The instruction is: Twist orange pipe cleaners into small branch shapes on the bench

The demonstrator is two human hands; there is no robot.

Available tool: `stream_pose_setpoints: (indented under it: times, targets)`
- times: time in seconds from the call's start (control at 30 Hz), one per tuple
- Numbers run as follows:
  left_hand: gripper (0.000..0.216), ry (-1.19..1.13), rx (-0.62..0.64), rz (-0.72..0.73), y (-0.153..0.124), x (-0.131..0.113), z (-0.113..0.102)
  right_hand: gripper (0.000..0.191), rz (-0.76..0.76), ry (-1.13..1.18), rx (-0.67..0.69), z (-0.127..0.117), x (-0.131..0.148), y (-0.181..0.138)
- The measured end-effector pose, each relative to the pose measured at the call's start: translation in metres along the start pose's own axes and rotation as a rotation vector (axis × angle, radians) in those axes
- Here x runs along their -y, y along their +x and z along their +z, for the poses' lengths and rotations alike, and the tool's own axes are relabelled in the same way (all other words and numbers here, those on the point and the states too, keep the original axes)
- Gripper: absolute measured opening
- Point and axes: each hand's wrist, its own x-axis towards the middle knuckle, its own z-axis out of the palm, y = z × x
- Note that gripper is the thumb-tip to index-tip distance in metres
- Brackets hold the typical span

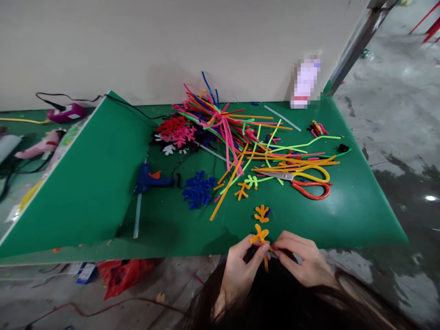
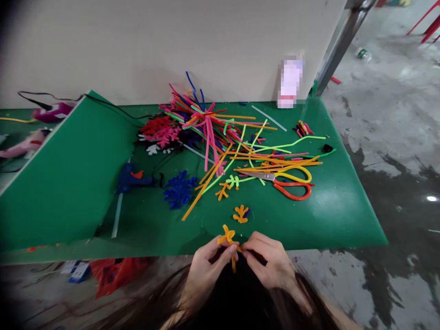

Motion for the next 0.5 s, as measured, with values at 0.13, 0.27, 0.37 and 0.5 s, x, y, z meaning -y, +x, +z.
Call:
stream_pose_setpoints:
  times: [0.13,0.27,0.37,0.5]
  targets:
    - [0.021,0.184,-0.008,0.132,-0.003,-0.004,-0.004,0.016,0.021,0.013,-0.026,-0.001,-0.005,0.001]
    - [0.024,0.324,-0.089,0.211,-0.007,-0.021,-0.006,0.013,0.116,0.006,-0.086,-0.004,0.004,0.006]
    - [0.023,0.344,-0.095,0.28,-0.009,-0.031,-0.007,0.012,0.198,0.052,-0.061,-0.007,0.012,0.012]
    - [0.014,0.317,-0.154,0.388,-0.005,-0.028,-0.007,0.015,0.164,0.095,-0.034,-0.005,0.013,0.019]
